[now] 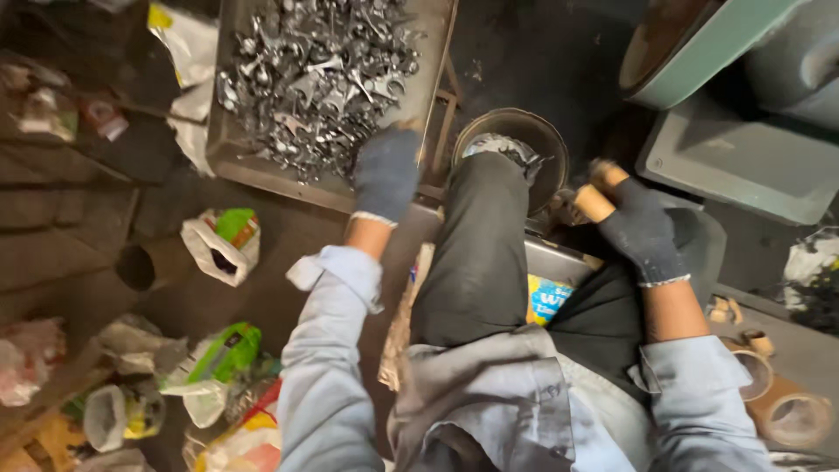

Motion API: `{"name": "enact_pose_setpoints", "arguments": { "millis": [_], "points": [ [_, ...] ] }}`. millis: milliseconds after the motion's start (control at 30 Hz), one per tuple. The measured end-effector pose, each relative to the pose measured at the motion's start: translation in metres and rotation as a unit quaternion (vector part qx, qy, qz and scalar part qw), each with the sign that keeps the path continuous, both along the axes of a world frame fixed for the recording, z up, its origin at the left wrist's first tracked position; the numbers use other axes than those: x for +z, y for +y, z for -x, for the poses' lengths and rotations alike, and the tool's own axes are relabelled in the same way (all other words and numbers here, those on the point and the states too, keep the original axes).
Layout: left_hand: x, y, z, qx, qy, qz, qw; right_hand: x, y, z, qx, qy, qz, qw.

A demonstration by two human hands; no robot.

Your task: The person repeatedly picks small metal parts from a tray, presses them against a rotating grinding wheel to smooth edges, and places the finished pieces into a bucket. The process is continuous and repetitive, with sparks visible during grinding.

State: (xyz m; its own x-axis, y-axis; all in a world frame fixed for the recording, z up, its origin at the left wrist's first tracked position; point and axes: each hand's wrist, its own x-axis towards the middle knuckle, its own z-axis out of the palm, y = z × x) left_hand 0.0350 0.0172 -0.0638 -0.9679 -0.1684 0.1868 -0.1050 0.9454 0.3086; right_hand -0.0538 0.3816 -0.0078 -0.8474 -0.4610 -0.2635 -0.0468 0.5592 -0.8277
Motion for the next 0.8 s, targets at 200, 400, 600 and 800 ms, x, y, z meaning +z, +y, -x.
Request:
{"name": "enact_pose_setpoints", "arguments": {
  "millis": [200, 400, 600, 800],
  "points": [
    [-0.013, -0.017, -0.006, 0.069, -0.093, 0.059, 0.992, 0.024, -0.033, -0.025, 0.173, 0.004, -0.17, 0.97],
    [0.018, 0.123, 0.008, 0.016, 0.162, -0.575, 0.802, -0.004, -0.034, -0.034, 0.017, -0.012, 0.098, 0.995],
    [0.026, 0.203, 0.025, -0.087, 0.041, -0.318, 0.943, -0.008, 0.015, -0.029, -0.167, -0.083, 0.196, 0.963],
    [0.043, 0.204, 0.062, -0.079, -0.273, -0.574, 0.768, 0.005, 0.036, -0.011, -0.148, -0.115, 0.214, 0.959]
  ]
}}
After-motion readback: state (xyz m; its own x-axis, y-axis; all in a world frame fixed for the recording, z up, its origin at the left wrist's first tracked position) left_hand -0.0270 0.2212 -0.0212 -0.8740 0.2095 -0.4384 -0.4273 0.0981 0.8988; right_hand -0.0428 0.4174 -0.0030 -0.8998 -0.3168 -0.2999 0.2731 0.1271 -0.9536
